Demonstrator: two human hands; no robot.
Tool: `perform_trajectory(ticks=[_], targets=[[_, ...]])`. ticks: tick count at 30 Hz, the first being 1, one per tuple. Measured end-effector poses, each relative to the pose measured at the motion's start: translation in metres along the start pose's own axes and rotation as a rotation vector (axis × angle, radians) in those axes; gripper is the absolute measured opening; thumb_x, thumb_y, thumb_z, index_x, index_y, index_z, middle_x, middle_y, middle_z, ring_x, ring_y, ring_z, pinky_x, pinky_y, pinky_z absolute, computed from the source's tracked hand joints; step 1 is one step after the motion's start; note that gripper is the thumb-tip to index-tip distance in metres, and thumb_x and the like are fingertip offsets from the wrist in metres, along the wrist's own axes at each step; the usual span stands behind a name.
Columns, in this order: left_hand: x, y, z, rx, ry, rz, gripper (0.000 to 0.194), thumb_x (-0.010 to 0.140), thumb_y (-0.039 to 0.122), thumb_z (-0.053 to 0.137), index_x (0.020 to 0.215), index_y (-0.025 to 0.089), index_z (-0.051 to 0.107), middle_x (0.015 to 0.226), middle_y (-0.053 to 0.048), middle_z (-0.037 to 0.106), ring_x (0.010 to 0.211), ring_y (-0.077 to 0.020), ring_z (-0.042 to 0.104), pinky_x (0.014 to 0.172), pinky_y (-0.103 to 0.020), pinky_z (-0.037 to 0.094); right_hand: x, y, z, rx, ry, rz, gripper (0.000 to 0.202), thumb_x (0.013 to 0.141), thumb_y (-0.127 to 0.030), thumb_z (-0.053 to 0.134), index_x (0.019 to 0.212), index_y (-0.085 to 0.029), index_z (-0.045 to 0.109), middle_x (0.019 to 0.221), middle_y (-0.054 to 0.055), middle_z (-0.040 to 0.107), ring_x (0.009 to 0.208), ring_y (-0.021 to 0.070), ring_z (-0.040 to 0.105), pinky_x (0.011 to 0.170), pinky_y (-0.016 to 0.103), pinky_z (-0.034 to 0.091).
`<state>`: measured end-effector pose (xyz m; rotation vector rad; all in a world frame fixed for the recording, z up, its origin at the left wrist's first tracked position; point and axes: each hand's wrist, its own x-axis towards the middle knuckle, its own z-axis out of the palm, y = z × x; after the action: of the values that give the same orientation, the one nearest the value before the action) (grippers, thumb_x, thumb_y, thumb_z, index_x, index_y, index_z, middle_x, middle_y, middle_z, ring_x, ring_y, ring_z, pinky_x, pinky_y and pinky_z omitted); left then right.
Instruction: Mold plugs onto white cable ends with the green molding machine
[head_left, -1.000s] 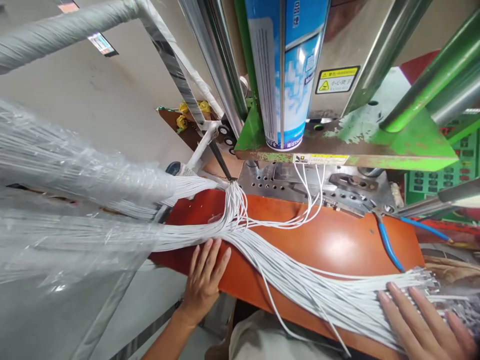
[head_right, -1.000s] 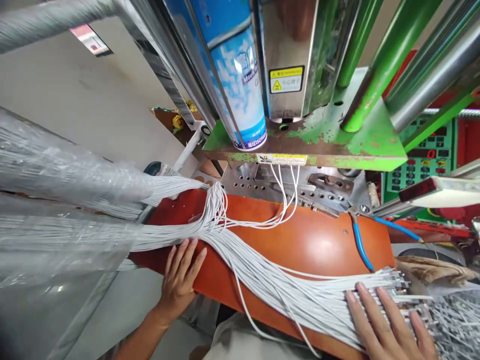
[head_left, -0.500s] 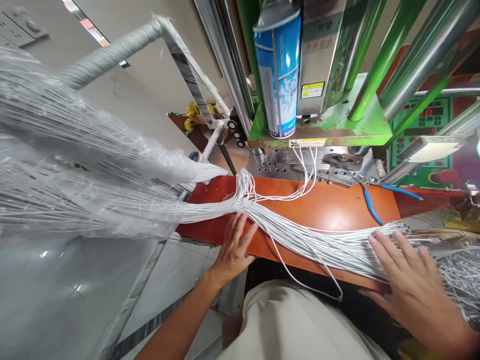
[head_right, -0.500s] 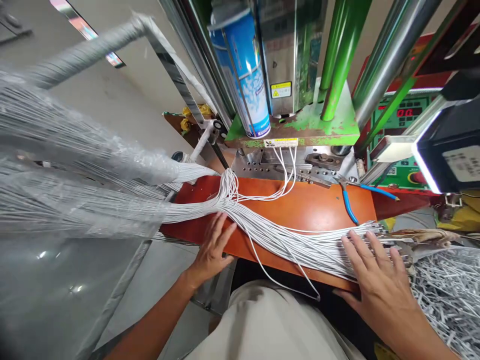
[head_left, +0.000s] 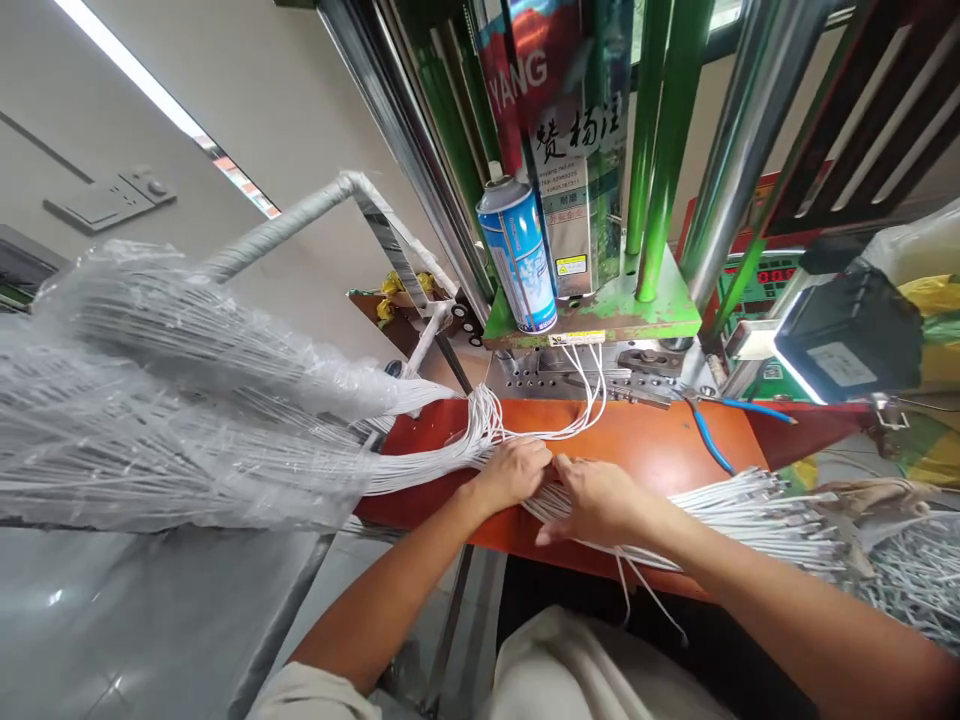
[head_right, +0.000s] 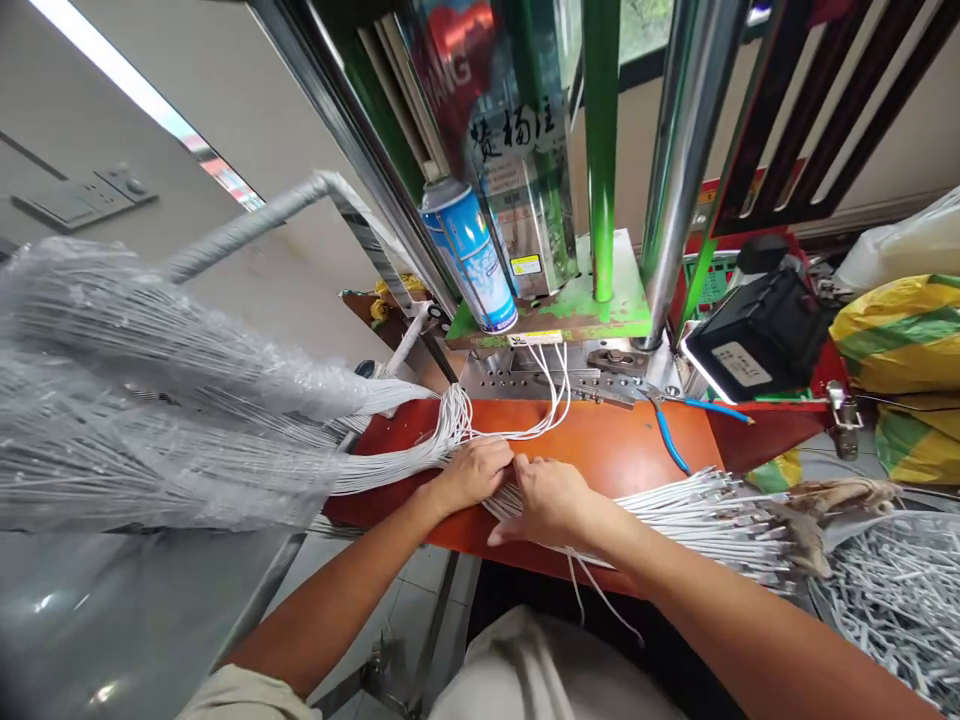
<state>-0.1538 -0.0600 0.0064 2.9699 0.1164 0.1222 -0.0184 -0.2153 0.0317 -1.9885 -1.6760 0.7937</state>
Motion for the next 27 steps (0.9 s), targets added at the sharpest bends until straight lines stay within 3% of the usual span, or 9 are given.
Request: perform_trajectory(ticks=[3,8,11,14,18,20,23,25,27], targets=[[0.007,0.000,0.007,-0.137,0.061,-0.101,0.026,0.101,0.032,0.057,0.082,0.016,0.065,0.079,-0.002,0.064,0.077,-0.0162,0.060,0.074,-0.028,0.046,0.014,0.018,-0.010,0.143,-0.066,-0.033,0.028,0.089,-0.044,0.068,0.093,-0.017,0.063,0.082,0.005,0.064,0.074,0.0204,0.059,0.070,0.033,0.045],[0.005,-0.002,0.000,-0.504,0.055,-0.127,0.034,0.091,0.050,0.072,0.085,0.017,0.069,0.082,-0.001,0.066,0.080,-0.0143,0.060,0.077,-0.025,0.045,0.022,0.052,-0.022,0.463,-0.245,-0.111,0.053,0.094,-0.066,0.051,0.082,-0.016,0.062,0.065,-0.002,0.049,0.059,0.0117,0.039,0.053,0.026,0.033],[0.004,-0.007,-0.001,-0.568,0.013,-0.086,0.033,0.092,0.047,0.072,0.080,0.017,0.071,0.079,-0.001,0.064,0.080,-0.0146,0.060,0.078,-0.026,0.044,0.018,0.053,-0.024,0.576,-0.290,-0.075,0.053,0.092,-0.068,0.054,0.080,-0.016,0.059,0.065,-0.003,0.045,0.060,0.0114,0.034,0.053,0.026,0.029],[0.004,-0.011,0.002,-0.610,0.020,-0.111,0.032,0.094,0.044,0.070,0.078,0.016,0.072,0.077,-0.001,0.063,0.078,-0.0139,0.059,0.076,-0.025,0.043,0.011,0.051,-0.025,0.471,-0.299,-0.069,0.045,0.088,-0.061,0.063,0.078,-0.017,0.060,0.067,-0.004,0.044,0.064,0.0117,0.031,0.055,0.026,0.028],[0.006,-0.006,0.000,-0.633,0.076,-0.124,0.032,0.093,0.047,0.071,0.085,0.016,0.072,0.083,-0.003,0.065,0.079,-0.0151,0.062,0.077,-0.026,0.047,0.005,0.042,-0.025,0.304,-0.144,-0.076,0.034,0.094,-0.047,0.056,0.076,-0.018,0.060,0.071,-0.002,0.052,0.066,0.0129,0.037,0.061,0.027,0.033],[0.009,0.005,-0.007,-0.593,0.145,-0.079,0.036,0.093,0.047,0.071,0.111,0.016,0.072,0.104,-0.008,0.069,0.097,-0.0202,0.066,0.089,-0.030,0.051,0.000,0.029,-0.031,0.256,-0.049,-0.063,0.035,0.098,-0.044,0.051,0.076,-0.019,0.060,0.074,0.000,0.057,0.067,0.0134,0.041,0.063,0.028,0.035],[0.008,0.030,-0.026,-0.555,0.222,0.053,0.059,0.097,0.043,0.065,0.148,0.015,0.050,0.134,-0.016,0.063,0.124,-0.0263,0.060,0.107,-0.036,0.046,-0.019,0.007,-0.053,0.242,-0.018,0.006,0.035,0.101,-0.045,0.048,0.079,-0.020,0.058,0.070,0.000,0.058,0.061,0.0129,0.043,0.058,0.027,0.034],[-0.002,0.043,-0.043,-0.594,0.175,0.073,0.055,0.101,0.041,0.059,0.149,0.015,0.050,0.125,-0.014,0.069,0.113,-0.0238,0.066,0.100,-0.033,0.050,-0.042,0.003,-0.073,0.298,-0.101,0.026,0.036,0.101,-0.050,0.049,0.083,-0.022,0.060,0.068,-0.002,0.056,0.059,0.0127,0.044,0.054,0.026,0.034],[-0.020,0.048,-0.061,-0.660,0.068,-0.022,0.040,0.103,0.040,0.054,0.133,0.016,0.063,0.103,-0.009,0.074,0.091,-0.0191,0.069,0.085,-0.027,0.052,-0.073,0.012,-0.089,0.303,-0.153,0.021,0.038,0.099,-0.056,0.052,0.086,-0.023,0.064,0.070,-0.001,0.057,0.061,0.0134,0.049,0.054,0.024,0.037]])
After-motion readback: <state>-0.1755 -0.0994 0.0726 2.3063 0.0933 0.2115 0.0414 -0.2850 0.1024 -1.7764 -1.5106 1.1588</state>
